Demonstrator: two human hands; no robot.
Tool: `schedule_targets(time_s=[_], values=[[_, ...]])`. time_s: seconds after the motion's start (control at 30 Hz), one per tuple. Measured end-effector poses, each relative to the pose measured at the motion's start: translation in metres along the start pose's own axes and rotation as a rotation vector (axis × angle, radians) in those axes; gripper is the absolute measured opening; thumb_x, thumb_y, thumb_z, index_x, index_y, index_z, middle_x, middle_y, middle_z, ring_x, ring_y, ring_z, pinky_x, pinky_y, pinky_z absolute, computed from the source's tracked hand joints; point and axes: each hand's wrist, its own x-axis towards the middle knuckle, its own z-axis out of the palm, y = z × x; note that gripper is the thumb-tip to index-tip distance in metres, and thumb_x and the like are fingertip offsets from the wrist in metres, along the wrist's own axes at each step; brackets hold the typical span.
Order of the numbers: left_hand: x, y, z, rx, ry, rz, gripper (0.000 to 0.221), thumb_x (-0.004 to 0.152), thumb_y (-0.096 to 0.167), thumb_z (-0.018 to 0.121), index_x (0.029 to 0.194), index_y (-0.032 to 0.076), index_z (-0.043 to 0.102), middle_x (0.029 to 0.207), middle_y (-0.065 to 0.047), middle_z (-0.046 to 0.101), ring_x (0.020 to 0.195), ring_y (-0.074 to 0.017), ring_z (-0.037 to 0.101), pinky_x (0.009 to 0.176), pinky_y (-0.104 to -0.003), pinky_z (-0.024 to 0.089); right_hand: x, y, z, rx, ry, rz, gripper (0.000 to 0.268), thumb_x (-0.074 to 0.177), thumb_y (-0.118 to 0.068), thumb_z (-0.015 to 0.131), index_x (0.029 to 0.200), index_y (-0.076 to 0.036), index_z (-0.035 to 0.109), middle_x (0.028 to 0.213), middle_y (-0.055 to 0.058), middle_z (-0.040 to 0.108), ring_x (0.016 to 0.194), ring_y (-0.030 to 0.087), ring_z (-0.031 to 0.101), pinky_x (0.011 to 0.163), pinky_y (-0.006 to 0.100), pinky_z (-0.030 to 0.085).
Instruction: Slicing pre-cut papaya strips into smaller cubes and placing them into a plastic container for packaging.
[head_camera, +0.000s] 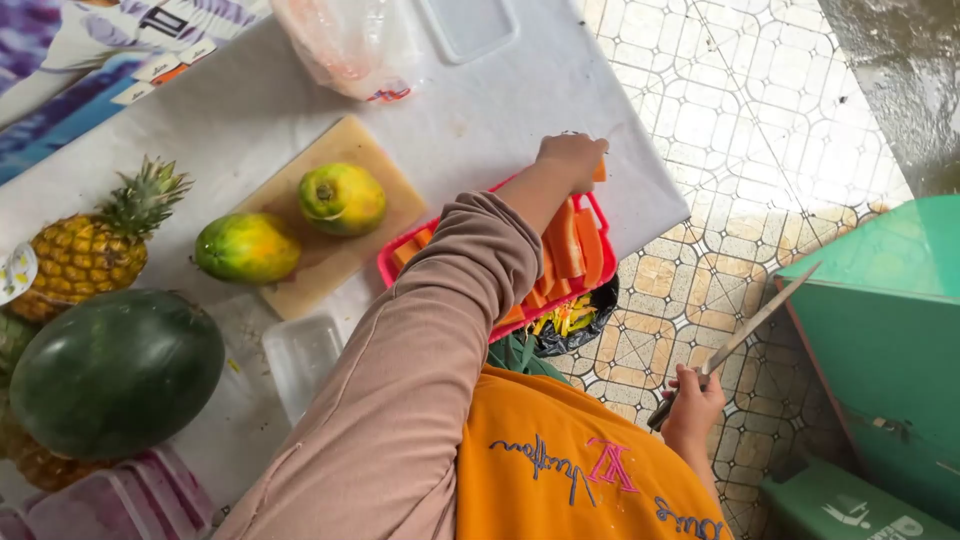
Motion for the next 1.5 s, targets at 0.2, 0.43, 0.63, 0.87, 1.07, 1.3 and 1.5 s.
schedule_targets(time_s=[0.2,0.43,0.63,0.87,1.07,1.3,1.5], values=[[-0.037,0.01,-0.053,0.159,-0.164,0.126,0.053,0.09,0.02,0.069,0.137,0.012,0.046,0.12,-0.011,0.063,0.108,-0.0319,0.061,0.078,-0.046,0.054,-0.015,-0.026,-0.003,-0.045,-0.025,0.134,0.013,0.097,-0.012,0.068,0.093,-0.01,0.055,0.078,0.002,0.054,0.066,0.013,0.05,0.061,0.027,0.045],[-0.033,-0.01,-0.047,0.041,-0.145,0.111,0.053,0.095,0.011,0.06,0.144,0.009,0.039,0.13,-0.015,0.053,0.104,-0.0344,0.062,0.072,-0.046,0.053,-0.016,0.003,-0.002,-0.164,-0.133,0.161,0.011,0.099,-0.016,0.066,0.092,-0.013,0.058,0.075,0.002,0.054,0.071,0.014,0.053,0.07,0.029,0.042],[-0.033,-0.025,-0.055,-0.114,-0.109,0.02,0.071,0.103,0.014,0.043,0.162,0.01,0.005,0.154,-0.017,0.035,0.123,-0.0374,0.049,0.091,-0.047,0.05,-0.023,-0.004,0.006,-0.212,-0.165,0.21,0.012,0.099,-0.021,0.067,0.096,-0.013,0.059,0.076,0.003,0.057,0.071,0.014,0.056,0.066,0.029,0.04],[-0.054,-0.054,-0.07,-0.658,0.07,-0.091,0.073,0.105,0.024,0.039,0.163,0.012,-0.003,0.149,-0.019,0.039,0.097,-0.0286,0.063,0.083,-0.04,0.053,-0.046,-0.065,0.013,-0.256,-0.247,0.331,0.019,0.096,-0.013,0.063,0.083,-0.01,0.049,0.063,0.006,0.047,0.053,0.019,0.045,0.054,0.034,0.035],[-0.178,-0.067,-0.05,-1.296,0.19,-0.07,0.06,0.101,0.024,0.041,0.158,0.011,0.024,0.144,-0.008,0.054,0.104,-0.0164,0.06,0.091,-0.033,0.049,-0.085,-0.123,0.021,-0.372,-0.369,0.114,0.014,0.099,-0.005,0.06,0.107,-0.005,0.048,0.072,0.012,0.054,0.057,0.021,0.049,0.051,0.036,0.04],[-0.391,-0.089,0.037,-2.102,0.291,-0.414,0.023,0.101,0.021,0.057,0.115,0.003,0.064,0.104,-0.018,0.074,0.089,-0.029,0.073,0.075,-0.042,0.062,-0.117,-0.15,0.051,-0.773,-0.735,-0.47,0.026,0.1,-0.026,0.064,0.118,-0.008,0.065,0.081,0.009,0.07,0.074,0.024,0.074,0.069,0.036,0.05],[-0.523,-0.121,0.113,-2.192,0.365,-0.609,0.049,0.107,0.019,0.048,0.153,0.005,0.038,0.139,-0.024,0.059,0.107,-0.0388,0.07,0.084,-0.058,0.064,-0.17,-0.118,0.107,-0.904,-0.968,-1.053,0.036,0.1,-0.039,0.069,0.128,-0.015,0.067,0.09,0.014,0.073,0.083,0.044,0.071,0.077,0.058,0.057]])
